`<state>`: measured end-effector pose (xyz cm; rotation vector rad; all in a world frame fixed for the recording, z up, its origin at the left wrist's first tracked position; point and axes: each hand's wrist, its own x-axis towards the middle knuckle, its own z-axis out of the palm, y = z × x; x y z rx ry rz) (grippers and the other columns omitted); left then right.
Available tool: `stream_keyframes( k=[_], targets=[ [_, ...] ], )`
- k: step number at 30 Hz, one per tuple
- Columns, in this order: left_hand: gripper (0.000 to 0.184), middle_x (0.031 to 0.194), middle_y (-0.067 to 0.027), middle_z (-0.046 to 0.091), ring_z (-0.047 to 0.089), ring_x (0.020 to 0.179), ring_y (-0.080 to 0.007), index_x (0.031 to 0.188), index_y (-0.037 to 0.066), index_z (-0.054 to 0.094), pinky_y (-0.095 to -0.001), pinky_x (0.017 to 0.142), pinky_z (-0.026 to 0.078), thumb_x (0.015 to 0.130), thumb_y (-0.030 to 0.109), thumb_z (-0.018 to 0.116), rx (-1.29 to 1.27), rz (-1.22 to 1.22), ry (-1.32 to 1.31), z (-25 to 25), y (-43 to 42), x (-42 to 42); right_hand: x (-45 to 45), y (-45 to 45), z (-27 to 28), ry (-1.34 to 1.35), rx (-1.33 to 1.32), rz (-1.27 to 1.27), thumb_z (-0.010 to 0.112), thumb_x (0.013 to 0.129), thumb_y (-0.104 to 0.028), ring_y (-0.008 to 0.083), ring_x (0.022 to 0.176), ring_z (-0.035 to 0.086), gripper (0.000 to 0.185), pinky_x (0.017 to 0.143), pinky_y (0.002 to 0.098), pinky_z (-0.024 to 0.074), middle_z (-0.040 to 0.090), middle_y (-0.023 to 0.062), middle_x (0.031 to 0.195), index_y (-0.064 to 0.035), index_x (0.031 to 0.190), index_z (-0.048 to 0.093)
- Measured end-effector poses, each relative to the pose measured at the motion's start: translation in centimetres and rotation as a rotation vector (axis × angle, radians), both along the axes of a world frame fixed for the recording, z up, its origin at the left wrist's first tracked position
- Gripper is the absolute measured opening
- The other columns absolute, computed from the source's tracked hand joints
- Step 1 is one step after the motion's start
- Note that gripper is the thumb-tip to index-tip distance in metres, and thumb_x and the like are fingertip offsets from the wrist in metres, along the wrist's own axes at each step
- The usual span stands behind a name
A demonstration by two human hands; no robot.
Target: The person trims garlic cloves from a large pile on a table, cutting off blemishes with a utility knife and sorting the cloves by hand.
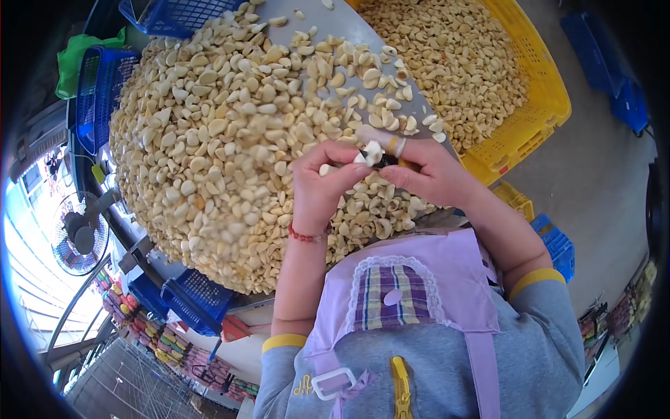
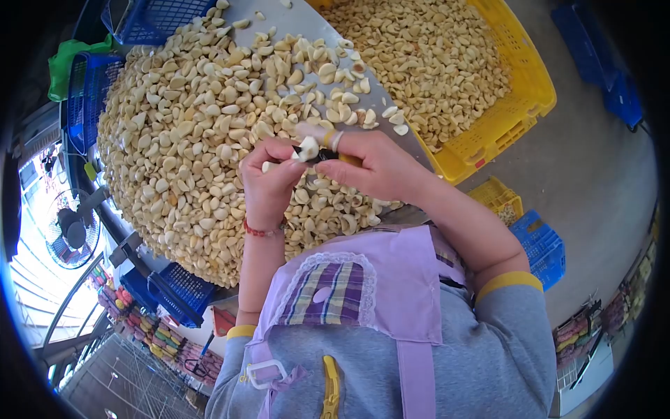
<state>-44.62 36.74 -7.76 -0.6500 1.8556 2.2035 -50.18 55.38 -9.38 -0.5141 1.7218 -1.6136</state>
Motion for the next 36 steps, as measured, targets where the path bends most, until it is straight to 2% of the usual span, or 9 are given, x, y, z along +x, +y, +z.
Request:
stream_keyframes(
  k=[4,5,8,11,15,22,27,30,36],
  targets=[
    [0.014,0.068,-0.0062,0.057,0.048,0.051,-0.0081,0.083,0.003,0.055,-0.0182,0.04,0.035,0.075,0.01,0.065,1.039,0.081,0.268,-1.8,-0.3,-0.8,-0.1,-0.3,-0.2,-0.1,0.001,-0.126,0.056,0.089,-0.019,0.003,0.061,0.04,0.04,0.054,0.0189,0.0349,0.05,-0.005,0.07,-0.0112,0.128,0.05],
    [0.017,0.068,-0.0045,0.055,0.049,0.05,-0.0098,0.086,0.004,0.056,-0.0181,0.035,0.032,0.078,0.017,0.064,0.93,0.141,0.279,-1.5,-0.6,-1.5,-0.3,0.0,-0.3,-0.16,0.012,-0.17,0.055,0.09,-0.019,0.0018,0.059,0.038,0.04,0.052,0.0177,0.0332,0.047,-0.0057,0.068,-0.0116,0.129,0.049],
    [0.022,0.075,-0.0052,0.056,0.05,0.054,-0.0167,0.091,0.004,0.057,-0.0262,0.046,0.043,0.079,0.022,0.064,0.282,0.318,0.054,-2.7,-3.2,-4.8,-0.1,0.5,-0.6,-0.348,0.011,-0.292,0.054,0.091,-0.02,-0.0003,0.054,0.036,0.04,0.048,0.0154,0.0299,0.043,-0.0071,0.066,-0.0113,0.13,0.048],
    [0.027,0.082,-0.006,0.062,0.057,0.065,-0.0176,0.09,0.003,0.062,-0.031,0.06,0.048,0.078,0.027,0.064,-1.028,-0.253,0.377,-6.3,-3.2,-8.6,-1.1,0.6,-0.9,-0.452,-0.04,-0.369,0.052,0.092,-0.021,0.0011,0.053,0.039,0.038,0.046,0.0158,0.0315,0.045,-0.0062,0.066,-0.0054,0.126,0.049],
    [0.027,0.086,-0.0055,0.065,0.059,0.073,-0.0143,0.092,0.002,0.065,-0.029,0.068,0.047,0.077,0.024,0.067,-1.305,-0.468,0.125,-6.0,-1.8,-9.9,-1.3,0.9,-0.2,-0.456,-0.045,-0.443,0.055,0.091,-0.022,-0.0004,0.054,0.039,0.029,0.046,0.016,0.0315,0.046,-0.0073,0.066,-0.0069,0.115,0.057],
    [0.025,0.077,-0.001,0.057,0.049,0.063,-0.0069,0.097,0.002,0.057,-0.0178,0.056,0.041,0.086,0.025,0.059,0.092,-0.083,-0.108,-4.2,-2.8,-6.6,-1.1,1.7,-0.9,-0.398,-0.047,-0.408,0.053,0.092,-0.022,-0.0001,0.057,0.041,0.041,0.05,0.0149,0.0337,0.048,-0.0062,0.071,-0.0046,0.128,0.045],
    [0.04,0.079,-0.0039,0.055,0.036,0.044,-0.0058,0.098,0.003,0.054,-0.0187,0.041,0.028,0.088,0.041,0.052,0.34,-0.138,0.14,-3.4,-0.7,-4.0,-0.7,0.7,-0.5,-0.233,-0.154,-0.278,0.057,0.09,-0.02,0.0012,0.063,0.038,0.041,0.054,0.017,0.0333,0.048,-0.009,0.076,-0.0066,0.128,0.048],
    [0.034,0.074,-0.0034,0.054,0.043,0.051,-0.0072,0.096,0.002,0.054,-0.0191,0.043,0.03,0.086,0.034,0.058,0.562,-0.187,0.071,-3.7,-0.4,-2.6,0.0,-0.2,-1.6,-0.103,-0.192,-0.215,0.057,0.089,-0.019,0.0031,0.063,0.038,0.042,0.055,0.0196,0.0349,0.049,-0.0071,0.075,-0.0084,0.129,0.048],
    [0.046,0.084,-0.0124,0.059,0.045,0.046,-0.0079,0.104,-0.003,0.052,-0.0161,0.033,0.031,0.079,0.034,0.062,0.982,-0.027,0.001,-5.3,0.3,-0.3,0.3,-0.4,-0.1,0.079,-0.053,-0.052,0.06,0.084,-0.014,0.0123,0.073,0.058,0.04,0.066,0.0259,0.0459,0.063,0.0049,0.085,-0.0107,0.123,0.054]
  ],
)
